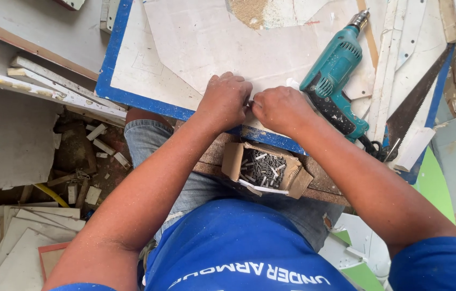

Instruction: Assembling white panels by fastening them with screws using a power drill in a workshop setting.

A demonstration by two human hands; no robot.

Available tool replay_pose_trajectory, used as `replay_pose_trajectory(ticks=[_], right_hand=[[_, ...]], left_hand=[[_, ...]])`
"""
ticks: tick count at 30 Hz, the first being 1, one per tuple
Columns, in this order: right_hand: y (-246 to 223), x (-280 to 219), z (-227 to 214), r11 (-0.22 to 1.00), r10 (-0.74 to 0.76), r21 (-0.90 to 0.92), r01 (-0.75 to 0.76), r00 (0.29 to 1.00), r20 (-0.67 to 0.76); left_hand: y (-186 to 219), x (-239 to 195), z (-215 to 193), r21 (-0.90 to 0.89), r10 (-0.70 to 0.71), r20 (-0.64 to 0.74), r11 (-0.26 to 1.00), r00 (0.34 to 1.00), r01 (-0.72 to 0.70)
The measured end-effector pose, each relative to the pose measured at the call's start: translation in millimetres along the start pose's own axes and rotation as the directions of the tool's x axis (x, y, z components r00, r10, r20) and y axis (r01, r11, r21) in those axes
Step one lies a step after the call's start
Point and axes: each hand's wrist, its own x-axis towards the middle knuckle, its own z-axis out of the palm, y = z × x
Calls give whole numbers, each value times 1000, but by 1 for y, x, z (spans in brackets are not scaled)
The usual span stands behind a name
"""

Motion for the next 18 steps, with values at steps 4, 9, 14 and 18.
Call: replay_pose_trajectory(ticks=[4,9,14,18], right_hand=[[-11,-11,-27,998,-32,49,31,999,10],[-5,-5,-14,999,-7,52,6,1000,3],[-9,-8,-34,959,80,267,-94,995,64],[-5,-16,-51,943,-13,332,2,1000,29]], left_hand=[[1,-3,-1,-7,9,7,1000,1000,-9],[-4,-3,2,-71,18,0,997,1000,-18],[4,-17,-19,-75,47,11,996,999,-46],[-4,-14,14,8,93,-152,996,984,-93]])
